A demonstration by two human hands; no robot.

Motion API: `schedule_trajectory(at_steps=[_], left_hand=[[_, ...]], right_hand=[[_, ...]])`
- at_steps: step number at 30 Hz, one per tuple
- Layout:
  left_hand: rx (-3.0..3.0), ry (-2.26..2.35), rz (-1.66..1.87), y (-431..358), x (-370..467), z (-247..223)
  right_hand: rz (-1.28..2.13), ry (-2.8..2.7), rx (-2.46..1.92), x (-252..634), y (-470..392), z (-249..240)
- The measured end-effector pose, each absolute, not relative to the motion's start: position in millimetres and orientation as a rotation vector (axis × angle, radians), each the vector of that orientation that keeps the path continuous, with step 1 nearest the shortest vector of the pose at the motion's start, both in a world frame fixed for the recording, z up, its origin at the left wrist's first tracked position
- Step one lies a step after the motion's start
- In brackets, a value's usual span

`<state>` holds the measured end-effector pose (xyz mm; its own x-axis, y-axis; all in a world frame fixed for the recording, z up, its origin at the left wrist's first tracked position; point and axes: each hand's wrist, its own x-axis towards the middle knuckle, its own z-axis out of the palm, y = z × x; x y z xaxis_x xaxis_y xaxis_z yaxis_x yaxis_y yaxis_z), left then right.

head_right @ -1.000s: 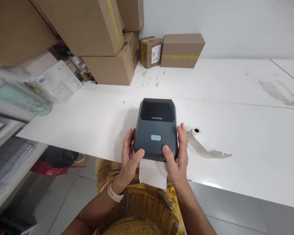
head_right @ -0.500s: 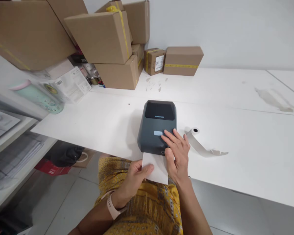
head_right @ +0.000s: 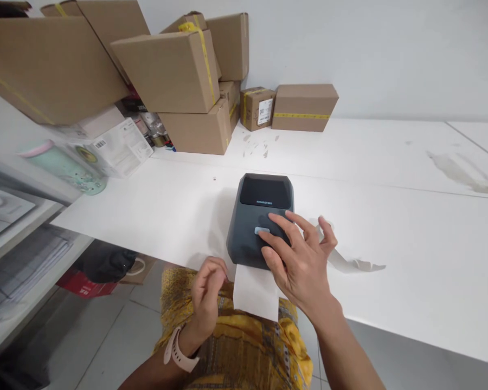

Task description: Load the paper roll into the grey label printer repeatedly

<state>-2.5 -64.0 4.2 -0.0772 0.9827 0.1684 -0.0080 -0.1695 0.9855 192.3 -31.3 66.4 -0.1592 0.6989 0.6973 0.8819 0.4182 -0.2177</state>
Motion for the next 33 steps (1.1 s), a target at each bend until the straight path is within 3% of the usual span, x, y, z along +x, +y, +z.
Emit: schedule_trajectory(at_steps=[6,13,22,33], left_hand=[[1.420,1.188,1.628,-42.8,-1.9,4.5],[1.421,1.050,1.471,-42.0,18.6,5.1],[1.261,0.999,1.389,-44.3,29.1,-4.9],[1.212,0.983,1.548,-40.1,40.0,-17.4]], right_hand=[[-0.218,-2.005,-1.266,188.4,-21.3,73.4],[-0.027,-1.901,-1.248,195.8,-24.7,40.4],[0.487,-1.055,-1.393,164.0,-52.7,-13.7],[0.499,-0.875,-1.335,155.3,-51.9,-14.5]])
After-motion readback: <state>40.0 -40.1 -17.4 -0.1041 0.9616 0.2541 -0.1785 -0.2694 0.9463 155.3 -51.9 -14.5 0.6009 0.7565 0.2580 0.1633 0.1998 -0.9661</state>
